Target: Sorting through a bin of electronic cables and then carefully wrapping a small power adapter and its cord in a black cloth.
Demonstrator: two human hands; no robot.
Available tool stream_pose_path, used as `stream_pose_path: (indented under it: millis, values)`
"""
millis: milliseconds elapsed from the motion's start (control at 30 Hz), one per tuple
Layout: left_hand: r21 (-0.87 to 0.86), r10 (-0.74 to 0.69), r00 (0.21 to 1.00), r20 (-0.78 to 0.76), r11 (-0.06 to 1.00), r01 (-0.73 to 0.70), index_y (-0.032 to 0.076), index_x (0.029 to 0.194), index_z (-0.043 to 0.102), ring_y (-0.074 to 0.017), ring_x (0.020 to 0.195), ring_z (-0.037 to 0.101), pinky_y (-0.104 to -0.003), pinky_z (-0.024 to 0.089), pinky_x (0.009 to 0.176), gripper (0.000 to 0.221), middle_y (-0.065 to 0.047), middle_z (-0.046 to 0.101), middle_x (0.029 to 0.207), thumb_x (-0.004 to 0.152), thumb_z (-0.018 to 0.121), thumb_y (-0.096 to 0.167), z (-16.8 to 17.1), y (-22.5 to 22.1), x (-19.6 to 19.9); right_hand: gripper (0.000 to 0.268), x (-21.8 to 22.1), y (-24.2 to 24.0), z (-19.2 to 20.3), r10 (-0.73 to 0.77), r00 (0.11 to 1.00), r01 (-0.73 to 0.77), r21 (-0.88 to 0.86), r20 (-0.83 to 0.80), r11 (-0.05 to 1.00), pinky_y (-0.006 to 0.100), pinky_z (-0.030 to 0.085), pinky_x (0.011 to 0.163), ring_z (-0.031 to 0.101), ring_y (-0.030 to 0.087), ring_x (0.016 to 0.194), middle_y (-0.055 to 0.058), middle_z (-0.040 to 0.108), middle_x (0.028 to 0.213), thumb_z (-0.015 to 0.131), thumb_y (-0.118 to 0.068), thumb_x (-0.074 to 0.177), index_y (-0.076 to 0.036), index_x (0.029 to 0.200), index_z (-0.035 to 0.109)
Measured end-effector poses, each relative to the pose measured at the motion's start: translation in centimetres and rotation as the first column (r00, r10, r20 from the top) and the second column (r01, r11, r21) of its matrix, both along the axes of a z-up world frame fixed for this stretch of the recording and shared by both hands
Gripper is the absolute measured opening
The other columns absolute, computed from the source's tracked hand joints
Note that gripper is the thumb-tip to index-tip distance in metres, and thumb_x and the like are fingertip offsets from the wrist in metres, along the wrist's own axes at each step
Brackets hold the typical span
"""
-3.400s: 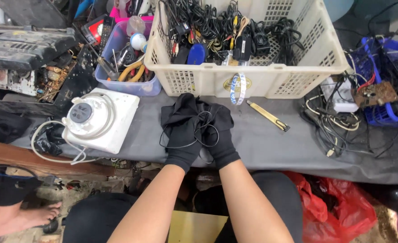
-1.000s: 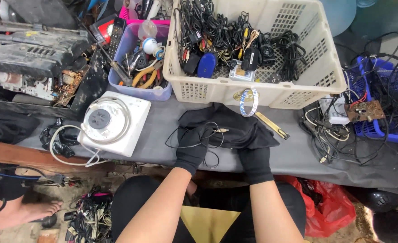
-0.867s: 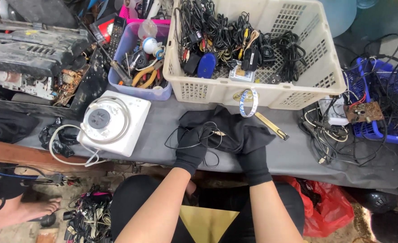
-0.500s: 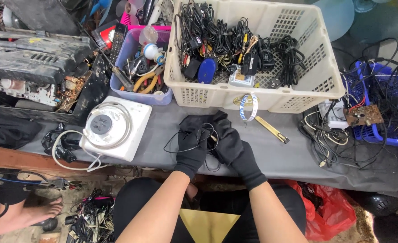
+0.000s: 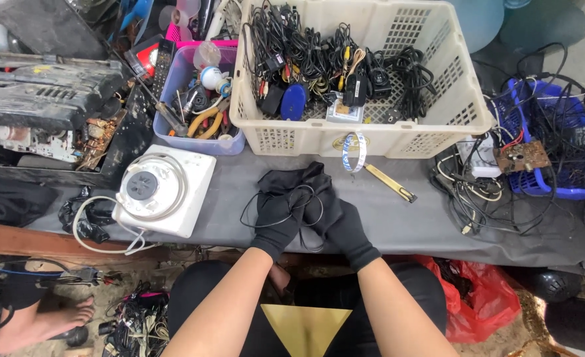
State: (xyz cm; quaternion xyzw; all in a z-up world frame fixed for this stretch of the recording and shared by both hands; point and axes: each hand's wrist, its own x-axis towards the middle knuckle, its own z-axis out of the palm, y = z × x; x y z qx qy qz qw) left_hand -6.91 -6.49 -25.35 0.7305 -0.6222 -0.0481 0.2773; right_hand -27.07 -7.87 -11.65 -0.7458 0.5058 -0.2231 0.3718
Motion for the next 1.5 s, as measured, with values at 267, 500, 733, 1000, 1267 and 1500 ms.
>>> stream_pose_path:
  millis: [267,500,733,1000,1267,1500]
  values:
    - [-0.022,-0.001,1.000,-0.025,1.000,0.001,0.032,0.148,0.049,-0.0149,0.144,0.039,-0.048,0.010,0.131,0.062,0.004,0.045,0.153,0.096,0.059,0.065,0.9,0.5,-0.4,0.013,0.2,0.6,2.2,-0.032,0.935,-0.038,0.191,0.354,0.981,0.046,0.057,0.079,0.073,0.043,0.095,0.022,0.074,0.078,0.071,-0.015,0.085,-0.005,0.089,0.077]
    - [-0.045,0.012,0.999,-0.037,0.999,-0.014,0.024,0.145,0.054,-0.0200,0.141,0.045,-0.048,0.014,0.130,0.063,-0.006,0.051,0.147,0.096,0.061,0.063,1.7,1.1,-0.7,0.011,0.8,0.4,2.1,-0.050,0.922,-0.049,0.246,0.384,0.968,0.040,0.056,0.084,0.073,0.028,0.095,0.015,0.077,0.079,0.070,-0.012,0.087,-0.007,0.088,0.079]
    - [-0.055,-0.005,0.998,-0.060,0.998,0.001,0.015,0.142,0.059,-0.0263,0.136,0.052,-0.048,0.020,0.128,0.065,-0.018,0.059,0.140,0.096,0.064,0.061,1.9,1.5,-1.1,0.018,1.3,0.8,4.3,-0.125,0.902,0.010,0.269,0.412,0.963,0.043,0.055,0.091,0.070,0.028,0.101,0.018,0.078,0.092,0.070,-0.007,0.086,-0.006,0.100,0.081]
    - [-0.043,-0.032,0.979,-0.202,0.999,0.023,0.023,0.129,0.071,-0.0228,0.141,0.049,-0.048,0.019,0.129,0.055,0.040,0.054,0.136,0.095,0.060,0.065,1.5,2.0,-0.2,0.019,0.0,0.4,4.4,-0.068,0.857,-0.112,0.312,0.511,0.943,0.042,0.056,0.086,0.072,0.029,0.094,0.021,0.078,0.090,0.075,-0.003,0.081,-0.001,0.098,0.081]
    - [-0.114,-0.011,0.996,-0.088,0.993,0.001,0.033,0.132,0.070,-0.0152,0.139,0.052,-0.044,0.019,0.129,0.052,-0.001,0.062,0.144,0.091,0.063,0.065,2.8,1.9,-0.5,0.024,0.5,0.2,6.1,-0.191,0.891,0.041,0.346,0.412,0.937,0.045,0.055,0.094,0.071,0.036,0.105,0.026,0.076,0.099,0.064,-0.015,0.094,-0.002,0.107,0.080]
    - [-0.112,0.078,0.971,-0.227,0.988,-0.105,0.000,0.138,0.064,-0.0334,0.134,0.055,-0.047,0.018,0.129,0.059,-0.022,0.061,0.142,0.100,0.064,0.044,9.9,3.8,-2.2,0.028,0.0,-0.9,2.9,-0.164,0.830,-0.039,0.349,0.533,0.936,0.043,0.058,0.091,0.070,0.036,0.107,0.029,0.075,0.103,0.078,-0.008,0.086,0.002,0.112,0.078]
